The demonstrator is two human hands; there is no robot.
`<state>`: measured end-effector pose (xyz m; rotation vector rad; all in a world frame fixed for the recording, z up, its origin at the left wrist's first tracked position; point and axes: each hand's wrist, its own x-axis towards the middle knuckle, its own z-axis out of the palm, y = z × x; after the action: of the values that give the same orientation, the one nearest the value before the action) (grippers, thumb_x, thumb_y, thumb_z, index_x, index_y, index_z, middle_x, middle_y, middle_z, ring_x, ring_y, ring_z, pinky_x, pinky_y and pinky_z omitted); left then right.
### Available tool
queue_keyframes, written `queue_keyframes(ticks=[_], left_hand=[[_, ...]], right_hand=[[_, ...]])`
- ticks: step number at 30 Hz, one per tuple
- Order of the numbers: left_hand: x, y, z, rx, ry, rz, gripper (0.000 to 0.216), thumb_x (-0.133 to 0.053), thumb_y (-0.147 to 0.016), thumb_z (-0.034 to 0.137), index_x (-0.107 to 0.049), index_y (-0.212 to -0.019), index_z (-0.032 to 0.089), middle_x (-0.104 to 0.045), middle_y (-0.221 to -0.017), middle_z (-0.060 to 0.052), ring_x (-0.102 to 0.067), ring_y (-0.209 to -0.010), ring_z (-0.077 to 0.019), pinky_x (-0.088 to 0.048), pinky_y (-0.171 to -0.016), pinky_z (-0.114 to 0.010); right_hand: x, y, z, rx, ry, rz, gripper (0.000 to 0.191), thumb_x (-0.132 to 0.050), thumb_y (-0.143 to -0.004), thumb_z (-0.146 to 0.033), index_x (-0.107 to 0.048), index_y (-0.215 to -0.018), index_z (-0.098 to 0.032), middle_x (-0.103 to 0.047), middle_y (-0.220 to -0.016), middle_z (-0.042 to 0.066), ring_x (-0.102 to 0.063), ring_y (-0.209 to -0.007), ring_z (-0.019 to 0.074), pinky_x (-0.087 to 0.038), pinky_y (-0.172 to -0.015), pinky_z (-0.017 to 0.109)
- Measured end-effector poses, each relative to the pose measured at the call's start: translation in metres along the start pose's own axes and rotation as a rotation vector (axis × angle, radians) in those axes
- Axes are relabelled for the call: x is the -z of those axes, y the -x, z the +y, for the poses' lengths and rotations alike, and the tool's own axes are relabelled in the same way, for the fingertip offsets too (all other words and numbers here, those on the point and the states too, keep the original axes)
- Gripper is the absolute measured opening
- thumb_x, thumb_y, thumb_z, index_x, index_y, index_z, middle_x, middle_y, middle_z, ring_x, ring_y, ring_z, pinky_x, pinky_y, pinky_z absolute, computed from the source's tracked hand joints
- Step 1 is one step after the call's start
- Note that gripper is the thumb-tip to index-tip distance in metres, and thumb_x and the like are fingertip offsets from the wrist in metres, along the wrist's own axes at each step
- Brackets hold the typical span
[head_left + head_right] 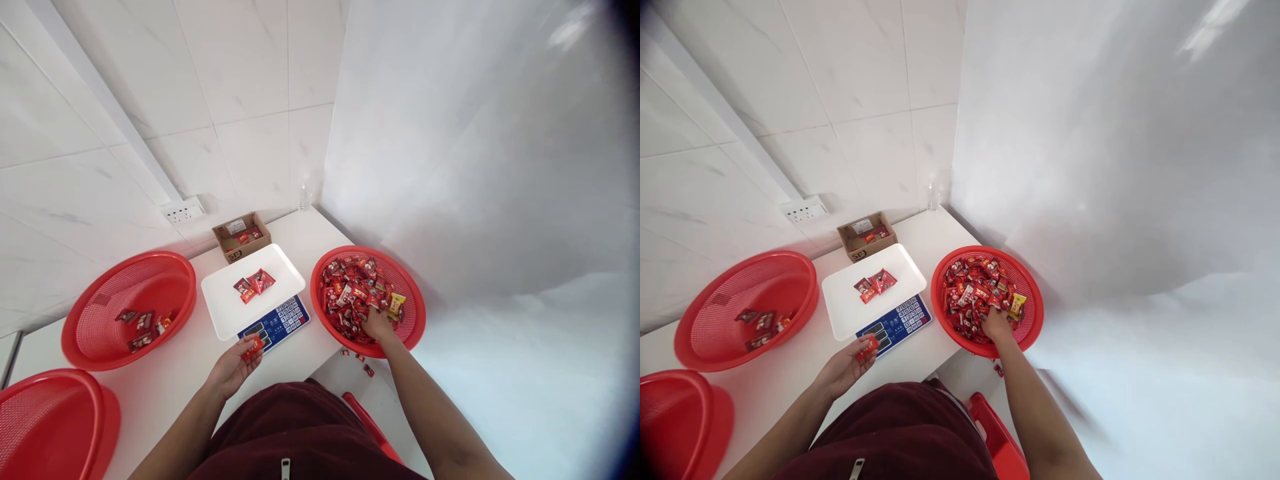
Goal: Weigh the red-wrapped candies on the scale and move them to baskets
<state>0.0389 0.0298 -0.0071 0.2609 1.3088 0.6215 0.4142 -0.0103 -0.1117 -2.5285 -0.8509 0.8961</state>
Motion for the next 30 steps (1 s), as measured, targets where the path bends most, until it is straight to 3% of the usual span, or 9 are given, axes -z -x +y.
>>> queue_keyframes(ticks=[3, 6, 10, 14, 18, 21, 25, 27, 30], left_hand=[[-0.001, 0.001, -0.001, 0.002, 0.000, -0.001, 0.012, -0.054, -0.083, 0.009, -0.057, -0.093, 0.013, -0.066, -0.076, -0.006, -0.064, -0.058, -0.0108, -0.054, -0.059, -0.022], [-0.002, 0.001, 0.000, -0.007, 0.001, -0.030, 0.013, -0.055, -0.082, 0.009, -0.058, -0.094, 0.013, -0.067, -0.079, -0.006, -0.064, -0.058, -0.0109, -0.054, -0.059, -0.022], [-0.002, 0.002, -0.001, -0.010, 0.004, -0.043, 0.012, -0.056, -0.082, 0.009, -0.058, -0.093, 0.014, -0.067, -0.079, -0.006, -0.064, -0.058, -0.0106, -0.054, -0.060, -0.023], [-0.004, 0.003, -0.002, 0.002, -0.013, -0.030, 0.012, -0.054, -0.083, 0.008, -0.057, -0.094, 0.014, -0.067, -0.078, -0.006, -0.064, -0.057, -0.0103, -0.054, -0.059, -0.022], [-0.008, 0.004, -0.002, -0.001, -0.029, -0.021, 0.015, -0.053, -0.083, 0.008, -0.056, -0.096, 0.014, -0.066, -0.077, -0.005, -0.063, -0.058, -0.0098, -0.053, -0.059, -0.021], [-0.009, 0.005, -0.002, -0.003, -0.033, -0.025, 0.014, -0.054, -0.083, 0.009, -0.056, -0.096, 0.014, -0.066, -0.076, -0.005, -0.063, -0.057, -0.0095, -0.053, -0.060, -0.021], [-0.008, 0.005, -0.003, -0.004, -0.032, -0.028, 0.015, -0.054, -0.083, 0.008, -0.056, -0.096, 0.014, -0.066, -0.076, -0.004, -0.063, -0.057, -0.0099, -0.053, -0.060, -0.021], [-0.008, 0.005, -0.003, -0.005, -0.027, -0.031, 0.015, -0.054, -0.082, 0.008, -0.056, -0.096, 0.014, -0.066, -0.075, -0.004, -0.064, -0.057, -0.0101, -0.053, -0.059, -0.021], [-0.007, 0.004, -0.003, -0.003, -0.028, -0.025, 0.016, -0.054, -0.083, 0.008, -0.055, -0.097, 0.014, -0.066, -0.075, -0.005, -0.064, -0.057, -0.0102, -0.053, -0.059, -0.021]], right_hand=[[0.000, -0.003, -0.004, 0.002, -0.120, -0.016, 0.050, -0.065, -0.069, -0.029, -0.053, -0.115, -0.014, -0.054, -0.123, 0.022, -0.055, -0.111, 0.0312, -0.038, -0.096, 0.045], [0.009, 0.000, -0.003, 0.028, -0.332, -0.076, 0.039, -0.064, -0.071, -0.036, -0.057, -0.107, -0.020, -0.068, -0.098, 0.010, -0.063, -0.096, 0.0239, -0.050, -0.081, 0.038], [0.025, 0.006, -0.002, 0.035, -0.710, -0.134, 0.024, -0.063, -0.073, -0.038, -0.059, -0.093, -0.025, -0.069, -0.085, 0.003, -0.066, -0.077, 0.0179, -0.055, -0.061, 0.030], [0.044, 0.010, -0.010, 0.017, -0.921, -0.158, 0.017, -0.064, -0.074, -0.032, -0.060, -0.089, -0.025, -0.068, -0.083, -0.001, -0.065, -0.073, 0.0140, -0.054, -0.059, 0.025], [0.060, 0.014, -0.015, -0.035, -1.104, -0.201, 0.023, -0.067, -0.070, -0.022, -0.063, -0.092, -0.025, -0.068, -0.079, -0.003, -0.063, -0.067, 0.0124, -0.054, -0.058, 0.025], [0.065, 0.014, -0.012, -0.012, -1.038, -0.209, 0.031, -0.066, -0.069, -0.021, -0.062, -0.100, -0.027, -0.068, -0.083, -0.002, -0.064, -0.071, 0.0138, -0.054, -0.059, 0.026], [0.063, 0.007, 0.000, 0.125, -0.434, -0.151, 0.030, -0.055, -0.078, -0.032, -0.060, -0.106, -0.024, -0.069, -0.093, 0.003, -0.065, -0.084, 0.0180, -0.052, -0.067, 0.030], [0.057, 0.004, 0.006, 0.161, -0.192, -0.137, 0.024, -0.060, -0.072, -0.030, -0.065, -0.094, -0.021, -0.070, -0.090, 0.005, -0.064, -0.088, 0.0215, -0.050, -0.074, 0.034], [0.039, 0.004, 0.011, 0.169, -0.061, -0.151, 0.022, -0.072, -0.053, -0.018, -0.066, -0.075, -0.019, -0.070, -0.086, 0.007, -0.063, -0.090, 0.0266, -0.046, -0.081, 0.038]])
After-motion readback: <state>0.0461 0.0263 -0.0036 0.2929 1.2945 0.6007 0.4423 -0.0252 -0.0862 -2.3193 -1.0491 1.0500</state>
